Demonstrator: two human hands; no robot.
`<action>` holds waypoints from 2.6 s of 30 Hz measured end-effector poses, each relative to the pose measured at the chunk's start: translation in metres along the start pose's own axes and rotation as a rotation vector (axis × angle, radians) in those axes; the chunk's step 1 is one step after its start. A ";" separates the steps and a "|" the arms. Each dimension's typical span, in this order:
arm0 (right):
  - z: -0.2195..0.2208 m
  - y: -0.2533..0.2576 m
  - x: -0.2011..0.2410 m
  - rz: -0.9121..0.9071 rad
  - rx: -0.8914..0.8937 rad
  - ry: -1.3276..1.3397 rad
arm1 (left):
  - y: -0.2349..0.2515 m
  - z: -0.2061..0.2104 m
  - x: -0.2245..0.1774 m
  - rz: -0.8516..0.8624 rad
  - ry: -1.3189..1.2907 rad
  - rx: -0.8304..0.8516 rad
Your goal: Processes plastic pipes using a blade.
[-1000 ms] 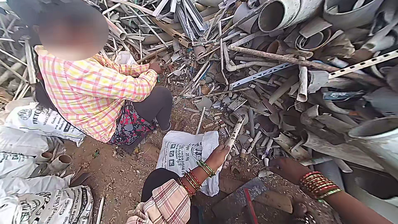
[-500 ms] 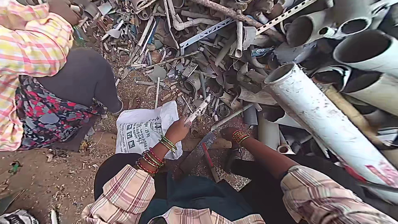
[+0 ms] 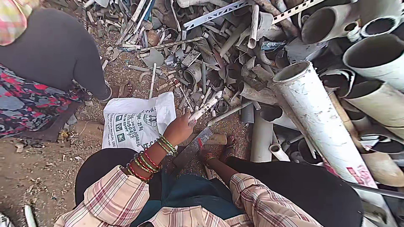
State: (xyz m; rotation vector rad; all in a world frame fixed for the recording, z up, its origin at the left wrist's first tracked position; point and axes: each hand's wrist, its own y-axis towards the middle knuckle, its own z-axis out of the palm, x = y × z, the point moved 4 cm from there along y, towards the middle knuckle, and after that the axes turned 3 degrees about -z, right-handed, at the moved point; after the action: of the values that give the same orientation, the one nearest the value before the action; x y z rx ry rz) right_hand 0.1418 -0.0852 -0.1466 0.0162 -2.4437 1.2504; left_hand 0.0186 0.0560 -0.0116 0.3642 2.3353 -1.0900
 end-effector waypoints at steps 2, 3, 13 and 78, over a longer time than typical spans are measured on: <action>-0.024 -0.016 0.016 0.271 0.216 0.271 | 0.001 -0.002 0.001 -0.012 -0.002 0.032; -0.026 -0.023 0.016 0.252 0.227 0.260 | 0.002 -0.002 0.002 -0.013 -0.003 0.043; 0.124 0.135 -0.121 0.133 0.231 0.218 | 0.011 0.005 0.002 -0.015 0.000 0.097; -0.141 -0.057 -0.027 0.040 -0.494 0.227 | -0.028 0.067 -0.003 -0.144 -0.769 0.160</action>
State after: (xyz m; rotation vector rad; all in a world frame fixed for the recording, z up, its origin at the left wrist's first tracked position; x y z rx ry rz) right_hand 0.2251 -0.0139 -0.0380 -0.2943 -2.4867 0.5944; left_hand 0.0323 -0.0134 -0.0279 -0.1593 1.6117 -1.2131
